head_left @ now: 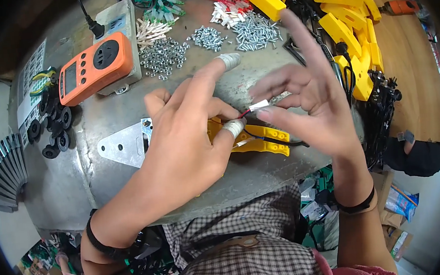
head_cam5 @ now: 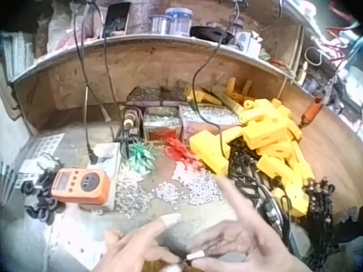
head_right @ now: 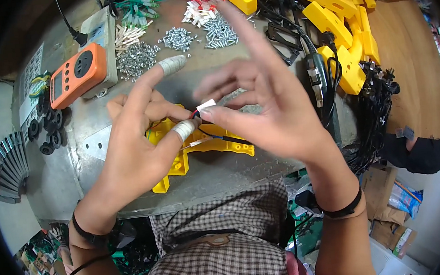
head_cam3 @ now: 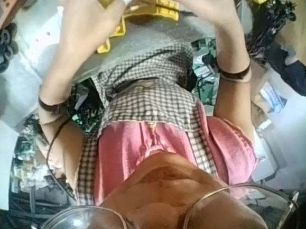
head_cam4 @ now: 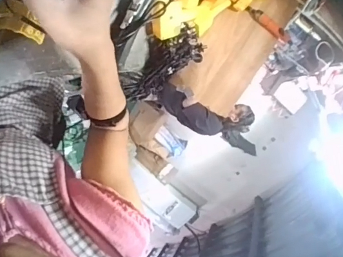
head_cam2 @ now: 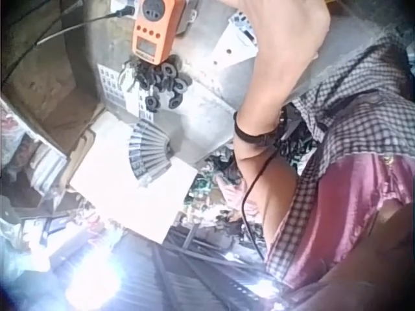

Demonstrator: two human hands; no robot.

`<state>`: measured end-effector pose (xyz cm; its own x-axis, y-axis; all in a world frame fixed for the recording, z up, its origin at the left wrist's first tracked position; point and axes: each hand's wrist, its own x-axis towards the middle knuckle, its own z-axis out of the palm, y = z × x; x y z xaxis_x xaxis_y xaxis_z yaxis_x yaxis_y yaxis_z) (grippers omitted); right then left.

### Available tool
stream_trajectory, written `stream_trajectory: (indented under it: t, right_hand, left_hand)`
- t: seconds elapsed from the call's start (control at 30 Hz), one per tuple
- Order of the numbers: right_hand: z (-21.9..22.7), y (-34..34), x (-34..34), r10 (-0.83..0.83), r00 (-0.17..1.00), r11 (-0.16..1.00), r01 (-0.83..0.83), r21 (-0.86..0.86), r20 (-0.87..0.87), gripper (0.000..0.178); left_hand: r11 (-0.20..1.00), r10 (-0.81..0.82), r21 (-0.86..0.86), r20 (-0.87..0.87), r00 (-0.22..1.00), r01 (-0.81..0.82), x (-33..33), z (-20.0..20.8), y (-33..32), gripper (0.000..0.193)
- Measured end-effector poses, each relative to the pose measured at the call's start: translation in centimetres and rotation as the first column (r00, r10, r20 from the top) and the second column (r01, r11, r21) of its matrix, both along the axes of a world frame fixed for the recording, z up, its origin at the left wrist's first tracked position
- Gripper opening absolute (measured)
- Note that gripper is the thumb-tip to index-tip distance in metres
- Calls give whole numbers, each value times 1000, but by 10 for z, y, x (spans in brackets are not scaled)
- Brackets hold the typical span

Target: Assembling and soldering electronic components inside a yellow plastic housing.

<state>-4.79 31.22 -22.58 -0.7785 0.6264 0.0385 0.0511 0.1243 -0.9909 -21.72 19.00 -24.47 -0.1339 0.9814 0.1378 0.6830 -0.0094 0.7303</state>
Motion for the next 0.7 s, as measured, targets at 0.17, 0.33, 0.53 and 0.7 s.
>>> stream_trajectory:
  t: [0.17,0.33,0.53,0.7]
  right_hand:
    - [0,-5,-8,96,991,985,-109,135,99,96]
    - [1,11,8,56,997,933,-70,353,48,97]
    - [5,4,7,28,977,949,-92,302,209,83]
    - [-1,-6,2,111,977,988,-128,83,185,74]
  left_hand:
    - [1000,2,-8,22,1000,-2,-2,1,0,73]
    - [999,-46,-9,22,999,46,-5,3,0,77]
    - [995,-38,87,-193,980,56,0,9,5,79]
    - [996,-19,84,-92,996,27,1,0,0,83]
